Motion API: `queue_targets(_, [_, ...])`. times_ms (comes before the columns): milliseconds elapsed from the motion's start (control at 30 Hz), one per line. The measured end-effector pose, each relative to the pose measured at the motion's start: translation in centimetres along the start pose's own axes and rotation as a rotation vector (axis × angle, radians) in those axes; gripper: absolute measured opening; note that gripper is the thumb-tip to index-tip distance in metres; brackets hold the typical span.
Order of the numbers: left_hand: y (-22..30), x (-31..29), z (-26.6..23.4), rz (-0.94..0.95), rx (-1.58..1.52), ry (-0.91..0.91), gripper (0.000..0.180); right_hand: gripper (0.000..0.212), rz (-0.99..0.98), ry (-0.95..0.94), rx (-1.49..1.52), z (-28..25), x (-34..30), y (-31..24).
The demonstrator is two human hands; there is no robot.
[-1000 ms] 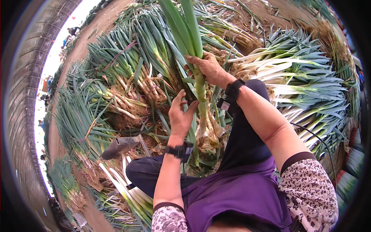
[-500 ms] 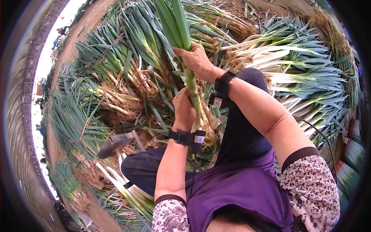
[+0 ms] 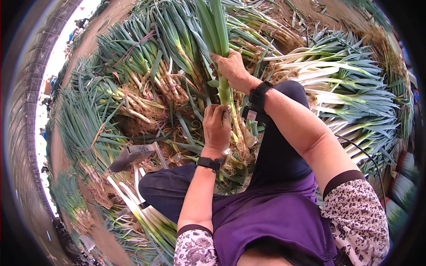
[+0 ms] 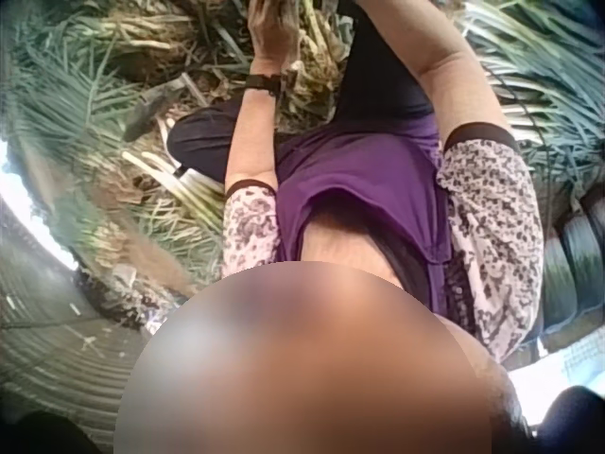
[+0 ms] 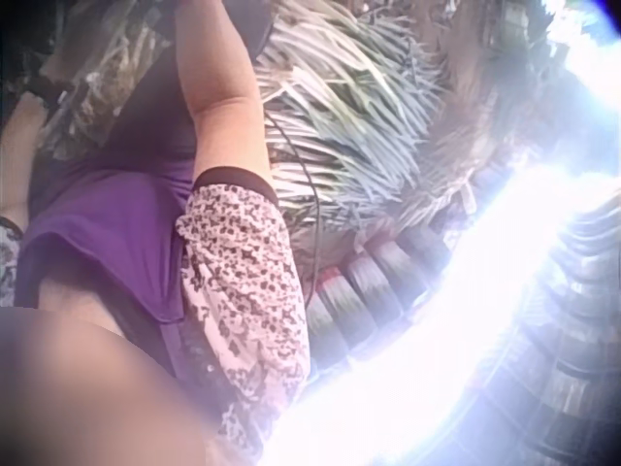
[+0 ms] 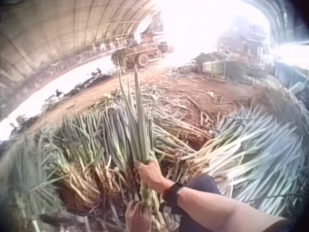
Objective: Cleaning and sorting harvested leeks by peeling off outer layers.
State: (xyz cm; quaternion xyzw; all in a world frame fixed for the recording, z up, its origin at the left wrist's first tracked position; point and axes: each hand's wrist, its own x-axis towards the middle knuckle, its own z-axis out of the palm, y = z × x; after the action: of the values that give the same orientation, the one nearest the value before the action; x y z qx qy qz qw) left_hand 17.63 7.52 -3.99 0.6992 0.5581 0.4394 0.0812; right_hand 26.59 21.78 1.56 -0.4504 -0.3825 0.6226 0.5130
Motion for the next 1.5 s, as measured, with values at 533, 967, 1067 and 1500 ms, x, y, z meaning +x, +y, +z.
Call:
queue_targets(533, [-0.6, 0.1, -3.5, -0.515, -0.236, -0.257, 0.031, 0.021, 0.137, -0.205, 0.218, -1.8, -0.1, -2.7])
queue_targets(967, [1.3, 2.8, -2.5, -0.723, -0.486, -0.358, 0.022, 0.023, 0.196, -0.539, 0.307, -2.6, 0.3, -2.6])
queue_targets(1067, [1.6, 2.2, -2.0, -0.731, -0.586, -0.231, 0.019, 0.024, 0.245, -0.611, 0.366, -2.5, 0.3, -2.9])
queue_targets(1500, [-2.9, -3.3, -1.8, -1.015, -1.079, -0.093, 0.017, 0.023, 0.234, -0.535, 0.234, -0.3, -1.0, -1.8])
